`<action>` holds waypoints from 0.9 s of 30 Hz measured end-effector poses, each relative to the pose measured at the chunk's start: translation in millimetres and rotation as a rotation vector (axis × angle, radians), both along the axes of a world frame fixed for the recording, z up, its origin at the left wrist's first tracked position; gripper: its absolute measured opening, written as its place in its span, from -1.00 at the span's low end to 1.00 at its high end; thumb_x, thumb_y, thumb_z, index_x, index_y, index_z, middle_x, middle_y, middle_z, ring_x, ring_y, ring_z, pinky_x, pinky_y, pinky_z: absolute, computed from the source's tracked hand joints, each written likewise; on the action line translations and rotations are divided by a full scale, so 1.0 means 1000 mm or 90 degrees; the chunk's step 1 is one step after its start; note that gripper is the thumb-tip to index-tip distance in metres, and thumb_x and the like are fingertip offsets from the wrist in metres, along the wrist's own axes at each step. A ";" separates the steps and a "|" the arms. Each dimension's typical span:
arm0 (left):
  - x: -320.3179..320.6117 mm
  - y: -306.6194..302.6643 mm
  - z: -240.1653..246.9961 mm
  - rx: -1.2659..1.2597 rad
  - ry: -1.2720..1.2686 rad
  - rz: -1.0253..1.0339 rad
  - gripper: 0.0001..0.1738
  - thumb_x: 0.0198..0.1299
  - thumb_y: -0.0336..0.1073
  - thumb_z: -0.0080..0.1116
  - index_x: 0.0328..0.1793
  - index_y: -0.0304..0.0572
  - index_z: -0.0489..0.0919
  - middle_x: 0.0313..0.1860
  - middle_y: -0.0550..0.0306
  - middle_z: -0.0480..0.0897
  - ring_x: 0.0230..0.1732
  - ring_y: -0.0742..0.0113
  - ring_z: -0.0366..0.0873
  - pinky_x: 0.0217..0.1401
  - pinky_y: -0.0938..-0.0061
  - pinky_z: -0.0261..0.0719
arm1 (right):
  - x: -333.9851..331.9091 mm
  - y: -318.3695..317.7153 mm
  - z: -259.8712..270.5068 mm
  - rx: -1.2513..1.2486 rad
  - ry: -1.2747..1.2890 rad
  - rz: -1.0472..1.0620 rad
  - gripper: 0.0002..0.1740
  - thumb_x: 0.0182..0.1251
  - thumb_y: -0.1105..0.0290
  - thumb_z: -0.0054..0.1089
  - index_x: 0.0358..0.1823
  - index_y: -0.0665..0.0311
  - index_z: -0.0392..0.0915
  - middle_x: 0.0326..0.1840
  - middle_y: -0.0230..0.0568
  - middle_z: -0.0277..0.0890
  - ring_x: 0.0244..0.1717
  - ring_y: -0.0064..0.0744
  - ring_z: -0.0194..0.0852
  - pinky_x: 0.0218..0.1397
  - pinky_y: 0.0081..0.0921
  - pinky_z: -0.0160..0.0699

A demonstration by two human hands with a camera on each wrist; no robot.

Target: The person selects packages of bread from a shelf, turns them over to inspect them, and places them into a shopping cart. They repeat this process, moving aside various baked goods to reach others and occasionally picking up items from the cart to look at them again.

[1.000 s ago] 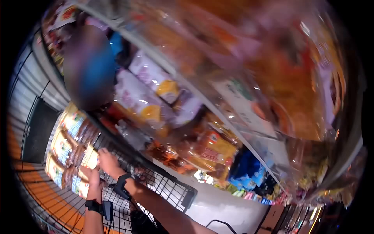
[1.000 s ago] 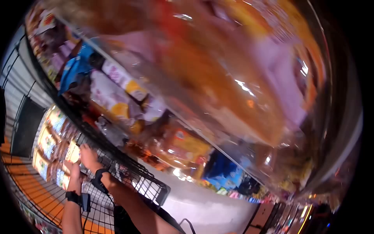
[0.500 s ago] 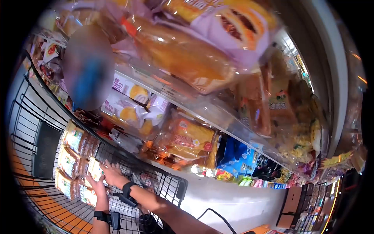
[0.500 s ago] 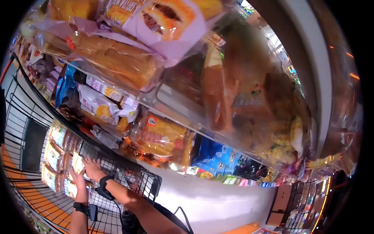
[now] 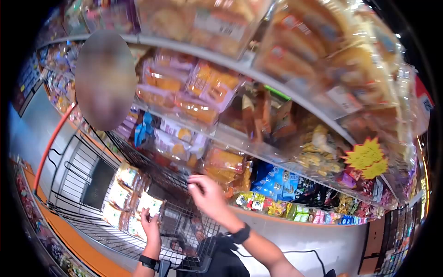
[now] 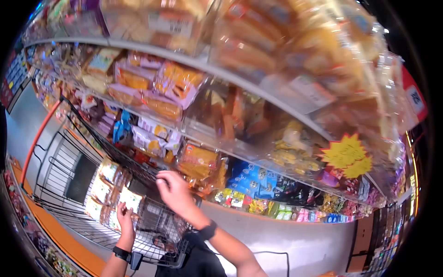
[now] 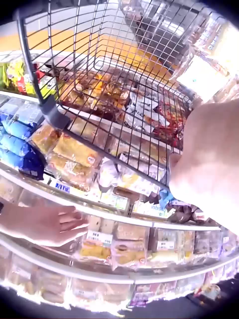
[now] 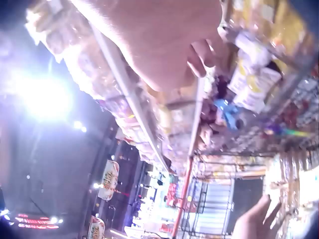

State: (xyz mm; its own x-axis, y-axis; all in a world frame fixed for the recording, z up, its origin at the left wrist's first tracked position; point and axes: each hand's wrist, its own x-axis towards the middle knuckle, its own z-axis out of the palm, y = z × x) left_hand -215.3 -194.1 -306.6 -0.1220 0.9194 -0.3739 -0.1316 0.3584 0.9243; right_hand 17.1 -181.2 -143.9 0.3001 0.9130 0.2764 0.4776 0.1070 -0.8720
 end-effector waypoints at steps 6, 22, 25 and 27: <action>-0.008 -0.014 0.062 -0.011 -0.057 -0.003 -0.58 0.08 -0.62 0.06 0.11 -0.26 0.44 0.50 -0.02 0.14 0.10 0.30 0.39 0.17 0.46 0.36 | 0.091 -0.008 0.116 0.157 -0.127 -0.253 -0.76 0.18 0.42 0.19 -0.12 0.31 0.52 -0.08 -0.02 0.53 -0.03 -0.09 0.54 0.03 -0.34 0.49; -0.031 -0.030 0.114 0.082 0.027 -0.079 -0.65 -0.02 -0.54 0.22 -0.03 -0.30 0.52 -0.14 0.11 0.56 -0.09 0.35 0.48 0.01 0.54 0.43 | 0.130 0.049 0.167 -0.409 -0.263 -0.406 -0.21 0.26 0.10 -0.01 0.48 0.09 -0.05 0.50 0.12 -0.20 0.46 0.32 -0.17 0.35 0.18 0.10; -0.053 -0.030 0.092 0.076 0.065 -0.056 -0.68 -0.02 -0.48 0.23 -0.07 -0.21 0.54 -0.24 0.21 0.52 -0.34 0.47 0.40 -0.28 0.57 0.40 | 0.139 0.059 0.141 -0.376 -0.220 -0.491 -0.33 0.23 0.14 0.03 0.36 0.13 0.13 0.33 0.23 0.00 0.32 0.29 0.06 0.19 0.12 0.31; -0.066 -0.037 0.083 0.049 0.116 -0.038 -0.69 -0.02 -0.45 0.23 -0.08 -0.16 0.55 -0.28 0.25 0.51 -0.45 0.53 0.34 -0.41 0.60 0.34 | 0.151 0.059 0.134 -0.287 -0.250 -0.438 -0.40 0.14 0.13 0.13 0.21 0.18 0.27 0.14 0.15 0.20 0.15 0.18 0.25 0.06 0.03 0.41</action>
State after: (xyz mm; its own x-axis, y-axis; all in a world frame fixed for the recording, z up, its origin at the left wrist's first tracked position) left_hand -281.4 -230.7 -223.2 -0.1251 0.9522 -0.2786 0.0600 0.2876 0.9559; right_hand 168.1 -121.7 -10.3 0.7784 0.6132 0.1348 0.5815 -0.6233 -0.5229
